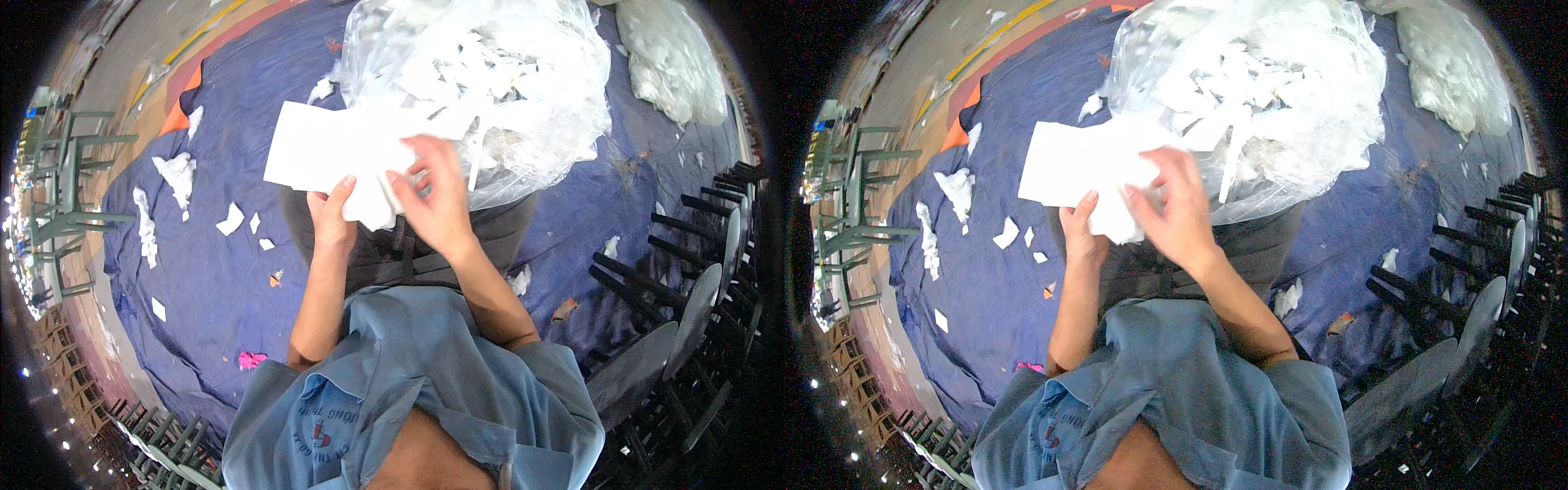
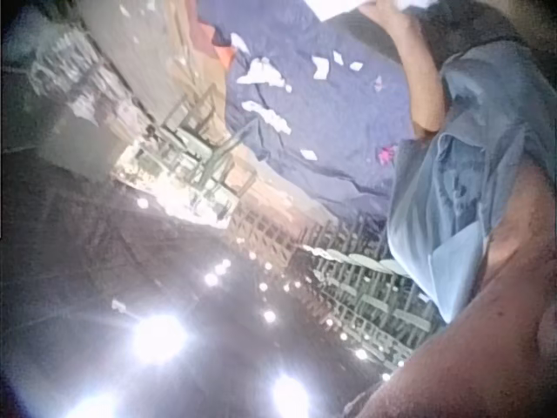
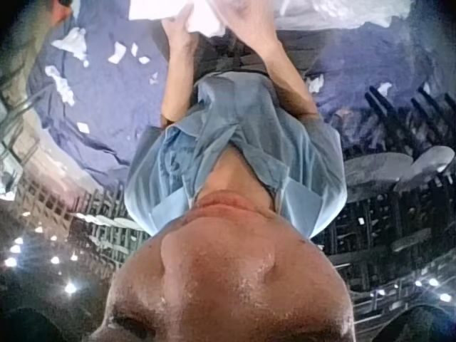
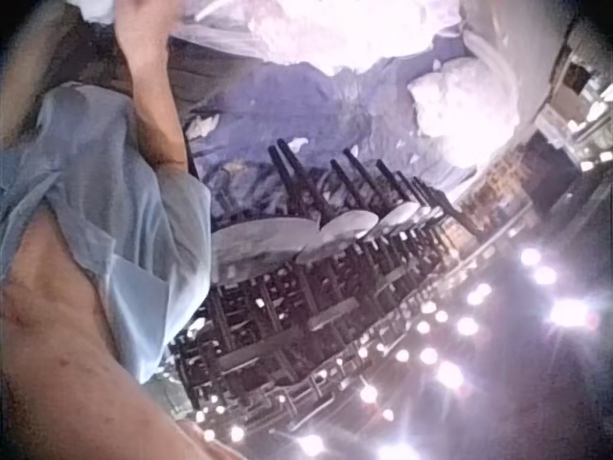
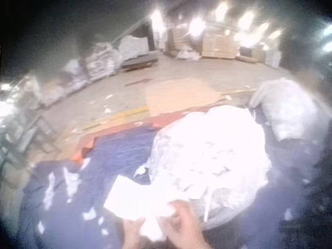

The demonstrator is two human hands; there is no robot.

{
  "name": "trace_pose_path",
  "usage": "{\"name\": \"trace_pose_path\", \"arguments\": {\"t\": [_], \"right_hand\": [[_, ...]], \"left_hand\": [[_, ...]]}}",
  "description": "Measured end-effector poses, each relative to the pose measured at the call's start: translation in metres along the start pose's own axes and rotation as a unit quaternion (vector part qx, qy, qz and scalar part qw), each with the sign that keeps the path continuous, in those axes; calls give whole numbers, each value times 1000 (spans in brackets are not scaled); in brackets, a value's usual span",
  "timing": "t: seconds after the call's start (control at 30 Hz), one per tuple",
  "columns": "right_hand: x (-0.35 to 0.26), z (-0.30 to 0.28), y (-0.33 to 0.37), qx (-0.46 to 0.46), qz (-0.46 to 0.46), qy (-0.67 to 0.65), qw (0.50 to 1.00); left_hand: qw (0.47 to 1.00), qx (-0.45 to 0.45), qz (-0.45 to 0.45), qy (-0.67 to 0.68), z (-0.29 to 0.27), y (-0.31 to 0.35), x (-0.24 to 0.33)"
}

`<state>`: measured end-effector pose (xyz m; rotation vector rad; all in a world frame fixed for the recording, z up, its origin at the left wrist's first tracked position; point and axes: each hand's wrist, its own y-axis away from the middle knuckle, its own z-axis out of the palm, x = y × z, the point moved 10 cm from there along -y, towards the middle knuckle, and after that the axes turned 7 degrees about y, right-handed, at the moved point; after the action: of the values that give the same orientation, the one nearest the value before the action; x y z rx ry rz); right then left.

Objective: The person removes white paper pieces from a plastic bag and places them on green chairs. They then pick up the chairs and stack them together.

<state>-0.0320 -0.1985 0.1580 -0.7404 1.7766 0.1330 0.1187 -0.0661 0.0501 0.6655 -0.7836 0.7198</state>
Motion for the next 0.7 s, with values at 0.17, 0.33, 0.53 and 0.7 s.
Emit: {"name": "trace_pose_path", "arguments": {"t": [0.17,0.33,0.53,0.7], "right_hand": [[64,-6,-13,-36,91,27,995],[92,-32,-35,-58,112,17,992],[70,-172,-80,298,-30,494,816],[84,-116,-62,23,107,386,916]], "left_hand": [[1000,14,-3,10,-22,3,-8],[997,-50,6,50,-31,4,9],[998,-8,-1,65,-50,-1,17],[997,15,10,75,-57,-5,14]]}}
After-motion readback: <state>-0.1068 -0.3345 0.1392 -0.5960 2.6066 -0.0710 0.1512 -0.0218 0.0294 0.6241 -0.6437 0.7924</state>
